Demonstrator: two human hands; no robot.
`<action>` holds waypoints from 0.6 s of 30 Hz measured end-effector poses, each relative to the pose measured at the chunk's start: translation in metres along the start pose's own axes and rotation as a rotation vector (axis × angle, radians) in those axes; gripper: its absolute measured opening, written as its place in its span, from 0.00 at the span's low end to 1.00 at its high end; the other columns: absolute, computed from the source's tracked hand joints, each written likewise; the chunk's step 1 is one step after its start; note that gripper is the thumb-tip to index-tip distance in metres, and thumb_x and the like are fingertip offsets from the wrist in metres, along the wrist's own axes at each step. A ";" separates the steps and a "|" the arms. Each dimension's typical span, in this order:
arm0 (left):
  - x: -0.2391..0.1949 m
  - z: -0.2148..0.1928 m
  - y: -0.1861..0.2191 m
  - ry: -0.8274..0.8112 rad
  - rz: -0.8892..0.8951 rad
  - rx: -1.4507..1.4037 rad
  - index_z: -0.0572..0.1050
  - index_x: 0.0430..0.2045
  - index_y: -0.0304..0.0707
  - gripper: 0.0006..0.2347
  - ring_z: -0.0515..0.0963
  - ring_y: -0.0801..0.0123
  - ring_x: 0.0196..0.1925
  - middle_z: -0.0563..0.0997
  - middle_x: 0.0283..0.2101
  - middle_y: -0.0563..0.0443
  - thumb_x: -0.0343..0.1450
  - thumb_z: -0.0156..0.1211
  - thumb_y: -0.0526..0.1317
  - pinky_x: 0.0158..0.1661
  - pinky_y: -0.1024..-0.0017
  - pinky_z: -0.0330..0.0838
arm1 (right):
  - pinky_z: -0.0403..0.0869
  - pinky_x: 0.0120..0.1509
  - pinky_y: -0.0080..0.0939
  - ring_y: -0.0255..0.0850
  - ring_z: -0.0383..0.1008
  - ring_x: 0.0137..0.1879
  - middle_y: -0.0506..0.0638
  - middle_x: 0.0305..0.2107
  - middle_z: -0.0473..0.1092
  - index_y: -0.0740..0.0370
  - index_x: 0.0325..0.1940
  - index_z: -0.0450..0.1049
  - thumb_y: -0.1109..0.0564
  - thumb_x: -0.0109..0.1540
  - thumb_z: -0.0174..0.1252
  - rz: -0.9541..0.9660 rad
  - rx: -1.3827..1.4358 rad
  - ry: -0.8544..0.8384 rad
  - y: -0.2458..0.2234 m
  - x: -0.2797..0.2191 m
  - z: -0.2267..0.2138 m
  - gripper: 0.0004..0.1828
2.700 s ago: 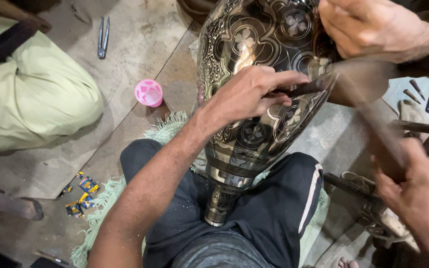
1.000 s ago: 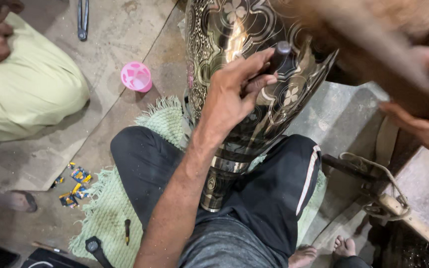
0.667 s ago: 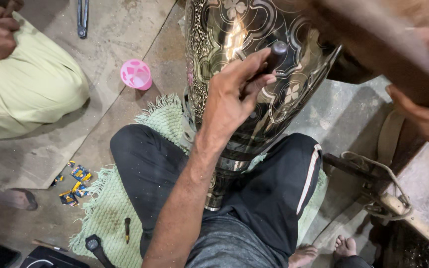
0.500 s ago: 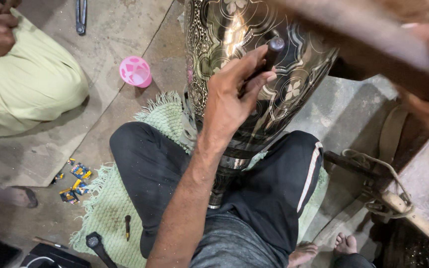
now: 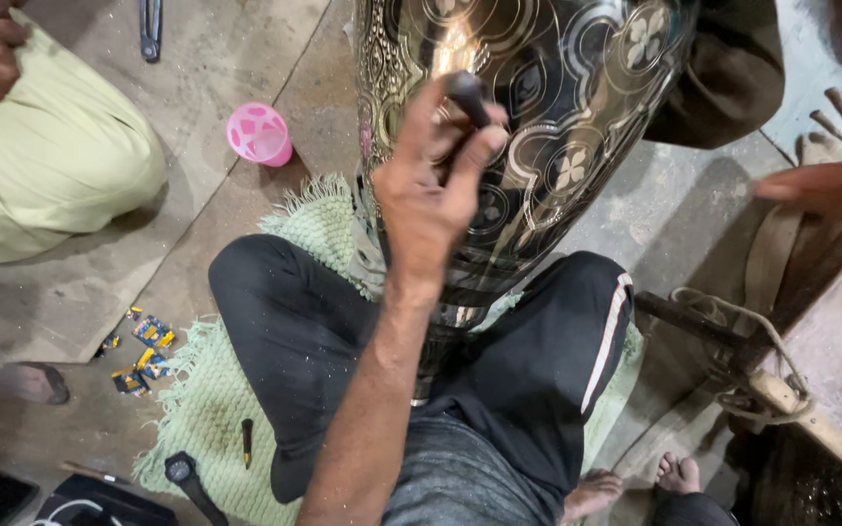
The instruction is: The person sits on the floor and uses a metal chisel and wooden mallet to engrave intricate floral patterns into a large silver-colored metal vase. They repeatedly tap the chisel along the surface to create decorative designs.
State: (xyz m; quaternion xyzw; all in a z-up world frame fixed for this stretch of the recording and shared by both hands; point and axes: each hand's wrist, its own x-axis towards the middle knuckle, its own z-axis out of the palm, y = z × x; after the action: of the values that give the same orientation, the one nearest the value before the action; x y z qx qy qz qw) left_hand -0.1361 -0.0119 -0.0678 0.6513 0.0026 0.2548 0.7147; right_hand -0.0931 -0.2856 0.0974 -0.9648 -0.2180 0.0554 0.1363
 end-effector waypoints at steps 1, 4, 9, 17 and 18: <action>-0.002 -0.003 -0.002 0.040 -0.009 -0.034 0.69 0.61 0.43 0.18 0.89 0.68 0.50 0.86 0.49 0.47 0.77 0.64 0.38 0.46 0.72 0.87 | 0.74 0.49 0.46 0.49 0.75 0.42 0.61 0.39 0.70 0.70 0.57 0.68 0.61 0.62 0.62 0.000 -0.001 -0.006 0.000 0.000 0.001 0.21; -0.002 -0.004 -0.007 -0.022 0.013 -0.112 0.72 0.61 0.46 0.15 0.89 0.64 0.51 0.86 0.49 0.45 0.79 0.64 0.37 0.47 0.70 0.87 | 0.74 0.48 0.46 0.49 0.75 0.42 0.61 0.39 0.70 0.70 0.57 0.69 0.62 0.62 0.63 -0.010 -0.009 -0.006 -0.001 0.005 0.001 0.21; 0.001 0.006 -0.014 -0.088 0.079 -0.016 0.68 0.64 0.48 0.17 0.89 0.64 0.51 0.85 0.52 0.44 0.80 0.62 0.39 0.49 0.72 0.86 | 0.74 0.48 0.46 0.49 0.76 0.41 0.61 0.38 0.71 0.71 0.56 0.69 0.62 0.61 0.64 -0.028 -0.017 -0.019 -0.003 0.008 0.000 0.21; 0.000 0.005 -0.010 -0.121 0.025 0.028 0.67 0.65 0.48 0.17 0.89 0.68 0.50 0.86 0.50 0.45 0.81 0.59 0.36 0.48 0.72 0.86 | 0.73 0.47 0.45 0.49 0.76 0.41 0.61 0.37 0.71 0.71 0.55 0.69 0.62 0.60 0.65 -0.042 -0.031 -0.022 -0.005 0.007 -0.005 0.21; 0.001 0.005 -0.010 -0.128 0.040 0.051 0.68 0.64 0.48 0.16 0.88 0.68 0.52 0.86 0.50 0.44 0.81 0.59 0.36 0.49 0.72 0.86 | 0.73 0.47 0.45 0.49 0.76 0.40 0.61 0.37 0.71 0.71 0.55 0.69 0.62 0.60 0.65 -0.047 -0.033 -0.022 -0.005 0.007 -0.006 0.21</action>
State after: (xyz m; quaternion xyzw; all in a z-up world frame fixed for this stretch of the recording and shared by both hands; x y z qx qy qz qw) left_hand -0.1298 -0.0167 -0.0760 0.6840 -0.0498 0.2267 0.6915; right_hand -0.0880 -0.2794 0.1043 -0.9608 -0.2430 0.0594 0.1194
